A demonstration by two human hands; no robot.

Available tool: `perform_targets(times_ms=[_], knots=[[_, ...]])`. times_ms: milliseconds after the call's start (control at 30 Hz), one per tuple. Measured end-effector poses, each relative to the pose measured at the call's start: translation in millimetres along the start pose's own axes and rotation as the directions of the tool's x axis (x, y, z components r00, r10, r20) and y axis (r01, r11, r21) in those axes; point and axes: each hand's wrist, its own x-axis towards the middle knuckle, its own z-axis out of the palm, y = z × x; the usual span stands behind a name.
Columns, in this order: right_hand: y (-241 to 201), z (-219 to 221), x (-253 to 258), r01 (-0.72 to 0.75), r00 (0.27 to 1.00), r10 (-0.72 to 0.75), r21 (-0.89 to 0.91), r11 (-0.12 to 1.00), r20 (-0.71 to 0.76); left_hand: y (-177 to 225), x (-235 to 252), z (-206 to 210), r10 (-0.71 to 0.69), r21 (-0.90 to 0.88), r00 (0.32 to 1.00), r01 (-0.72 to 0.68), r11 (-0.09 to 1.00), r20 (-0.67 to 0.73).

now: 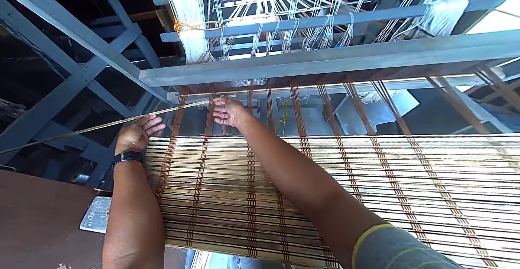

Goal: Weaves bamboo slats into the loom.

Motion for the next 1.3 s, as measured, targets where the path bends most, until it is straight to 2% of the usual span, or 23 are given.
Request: perform_targets(times_ms=[133,333,467,533,567,600,667,733,833,933,1000,1067,1300], knots=[[-2,-1,0,0.010,0.999,-0.007,0.049,0.999,-0.046,1,0,4,-0.007,0.044,0.999,0.005,0.999,0.040],[-3,-5,7,0.007,0.999,-0.002,0.146,0.989,-0.032,-1,-1,6,0.004,0.050,0.998,-0.007,0.999,0.055],[-6,-5,7,0.019,0.998,-0.010,0.140,0.990,-0.066,-1,1,9,0.004,0.045,0.999,-0.007,0.999,0.051],[-7,-4,4,0.051,0.997,-0.043,0.130,0.990,-0.064,-1,0,10,0.015,0.097,0.998,-0.020,0.995,0.059],[-8,-3,3,0.075,0.996,-0.067,0.128,0.989,-0.061,1,-2,9,0.009,0.177,0.998,-0.019,0.984,0.061],[-9,-3,1,0.096,0.994,-0.088,0.129,0.987,-0.069,3,-5,9,-0.005,0.308,1.000,-0.005,0.951,0.031],[-9,-3,1,0.123,0.990,-0.111,0.145,0.982,-0.091,11,-15,9,0.018,0.604,0.995,0.045,0.796,-0.098],[-9,-3,-1,0.141,0.986,-0.123,0.166,0.976,-0.113,20,-17,1,0.112,0.760,0.984,0.032,0.649,-0.137],[-9,-2,-2,0.161,0.981,-0.134,0.204,0.966,-0.142,29,-9,-7,0.277,0.926,0.960,-0.063,0.371,-0.045],[-10,-2,-3,0.182,0.976,-0.148,0.223,0.958,-0.160,31,1,4,0.261,0.985,0.965,-0.058,0.165,0.013],[-10,-2,-3,0.200,0.973,-0.166,0.223,0.954,-0.162,28,5,11,0.273,0.991,0.961,-0.074,0.109,0.041],[-10,-2,-4,0.209,0.970,-0.173,0.222,0.953,-0.169,26,7,15,0.307,0.990,0.950,-0.096,0.101,0.061],[-11,-3,-5,0.162,0.977,-0.125,0.223,0.961,-0.173,23,6,15,0.380,0.983,0.923,-0.118,0.141,0.057]])
